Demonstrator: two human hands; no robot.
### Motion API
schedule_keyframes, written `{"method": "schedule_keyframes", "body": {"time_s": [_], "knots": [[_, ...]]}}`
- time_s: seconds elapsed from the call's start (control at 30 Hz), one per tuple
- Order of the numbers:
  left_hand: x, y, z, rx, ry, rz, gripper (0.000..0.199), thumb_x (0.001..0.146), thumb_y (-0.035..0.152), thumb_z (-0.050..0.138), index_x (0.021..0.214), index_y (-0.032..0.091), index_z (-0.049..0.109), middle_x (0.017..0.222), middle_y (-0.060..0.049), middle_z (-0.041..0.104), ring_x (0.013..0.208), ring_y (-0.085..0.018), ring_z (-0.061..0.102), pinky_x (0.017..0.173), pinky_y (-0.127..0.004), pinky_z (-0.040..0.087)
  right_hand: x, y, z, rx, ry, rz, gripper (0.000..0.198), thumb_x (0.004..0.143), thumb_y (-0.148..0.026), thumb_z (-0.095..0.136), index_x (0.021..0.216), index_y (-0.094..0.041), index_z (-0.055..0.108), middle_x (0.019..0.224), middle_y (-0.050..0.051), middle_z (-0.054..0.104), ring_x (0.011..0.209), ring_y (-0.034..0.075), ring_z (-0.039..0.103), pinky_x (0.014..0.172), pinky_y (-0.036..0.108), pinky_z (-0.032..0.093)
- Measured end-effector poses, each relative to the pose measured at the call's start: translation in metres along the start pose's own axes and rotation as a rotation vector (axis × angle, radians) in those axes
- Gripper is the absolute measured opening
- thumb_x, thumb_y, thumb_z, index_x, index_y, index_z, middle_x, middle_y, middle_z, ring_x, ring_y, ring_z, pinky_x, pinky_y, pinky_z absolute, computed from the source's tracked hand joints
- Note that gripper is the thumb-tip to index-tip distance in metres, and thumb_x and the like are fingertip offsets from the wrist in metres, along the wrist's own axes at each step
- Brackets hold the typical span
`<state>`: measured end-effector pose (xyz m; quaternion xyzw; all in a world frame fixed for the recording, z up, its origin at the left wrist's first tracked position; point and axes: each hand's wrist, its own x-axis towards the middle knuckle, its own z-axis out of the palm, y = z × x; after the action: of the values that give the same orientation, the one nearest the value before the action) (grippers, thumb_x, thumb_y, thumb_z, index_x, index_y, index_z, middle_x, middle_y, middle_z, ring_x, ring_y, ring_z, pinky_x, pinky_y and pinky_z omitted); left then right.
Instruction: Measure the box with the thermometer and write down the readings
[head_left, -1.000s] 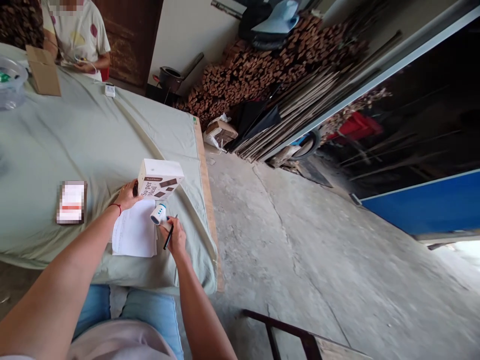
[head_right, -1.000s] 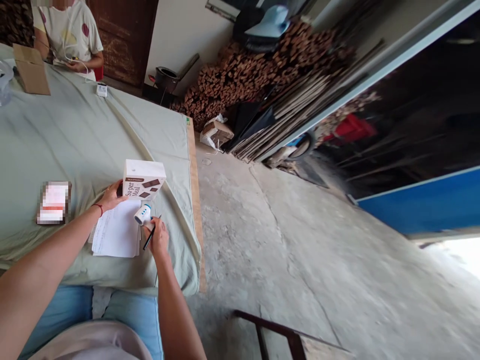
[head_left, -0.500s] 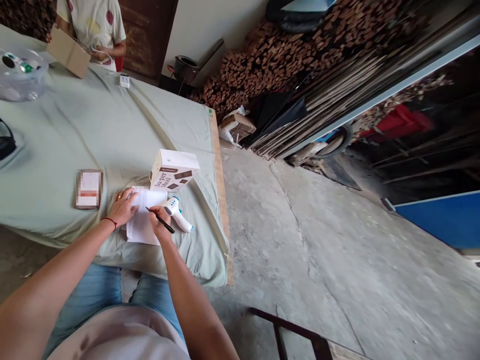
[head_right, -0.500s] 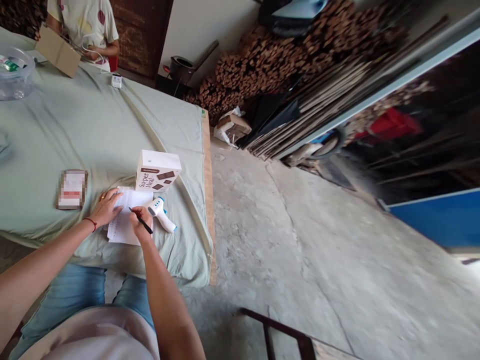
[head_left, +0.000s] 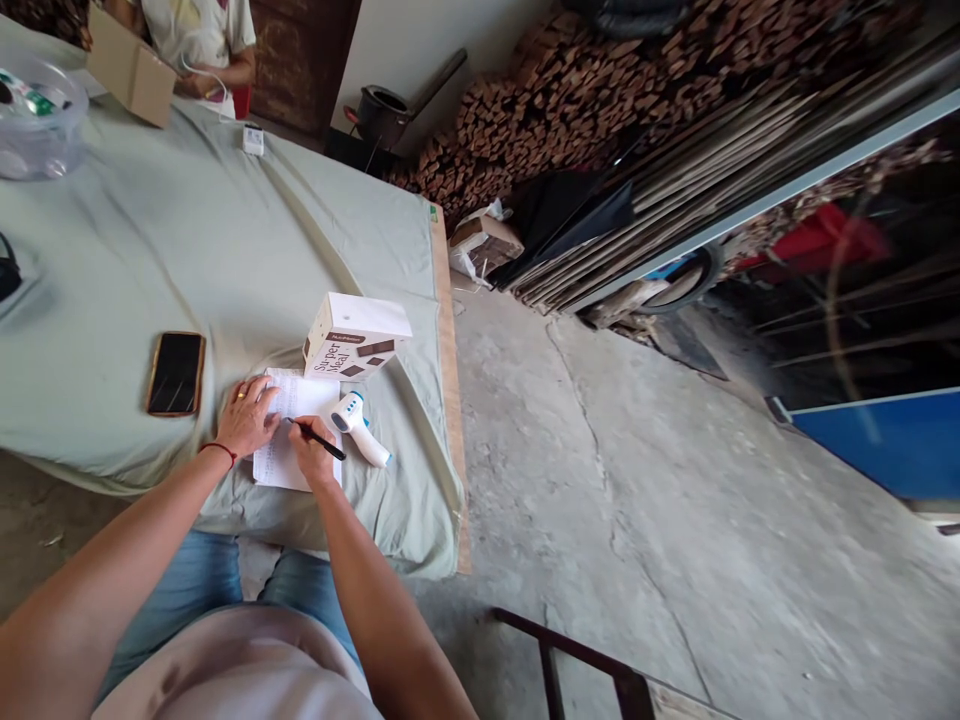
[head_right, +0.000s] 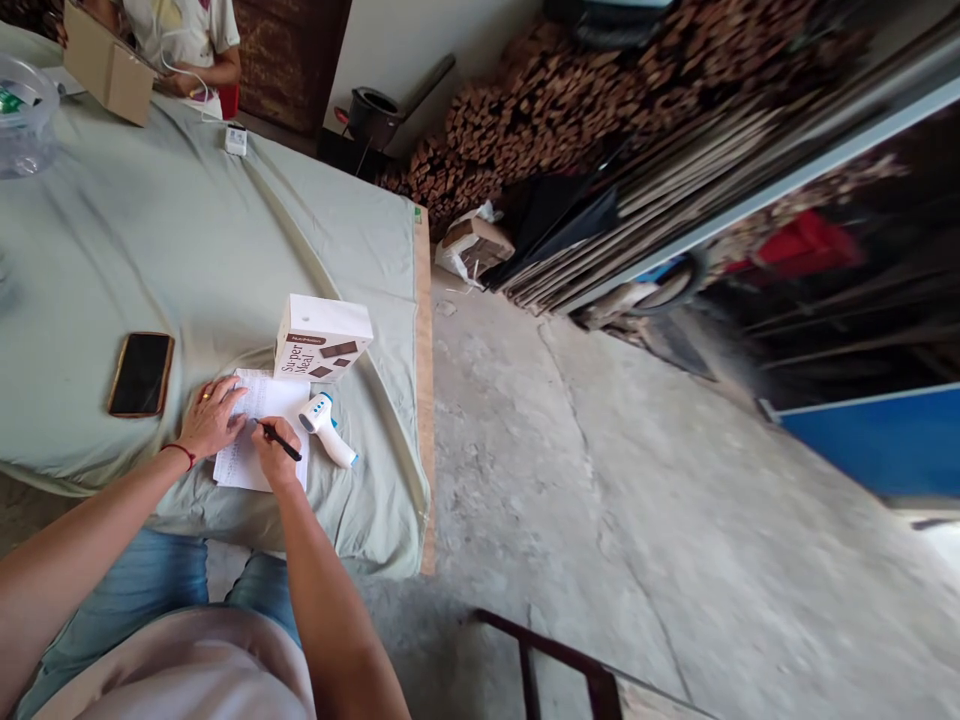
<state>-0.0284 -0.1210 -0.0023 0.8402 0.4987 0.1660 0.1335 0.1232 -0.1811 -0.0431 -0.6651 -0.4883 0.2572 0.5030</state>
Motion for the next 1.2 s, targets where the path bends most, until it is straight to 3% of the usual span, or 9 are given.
{"method": "schedule_keyframes", "body": {"time_s": [1.2], "knots": [[0.0012, -0.0003, 0.0000, -0.025, 0.000, -0.003, 0.044, 0.090, 0.031, 0.054, 0.134, 0.026, 0.061, 0.154, -0.011, 0.052, 0.143, -0.034, 0.046, 0.126, -0.055, 0.028, -0.0005, 0.0027, -0.0011, -0.014, 0.042, 0.003, 0.013, 0.080, -0.037, 0.056, 0.078, -0.024, 0.060, 0.070, 0.000, 0.065, 0.065, 0.018, 0.056, 0.068, 0.031, 0.049]]}}
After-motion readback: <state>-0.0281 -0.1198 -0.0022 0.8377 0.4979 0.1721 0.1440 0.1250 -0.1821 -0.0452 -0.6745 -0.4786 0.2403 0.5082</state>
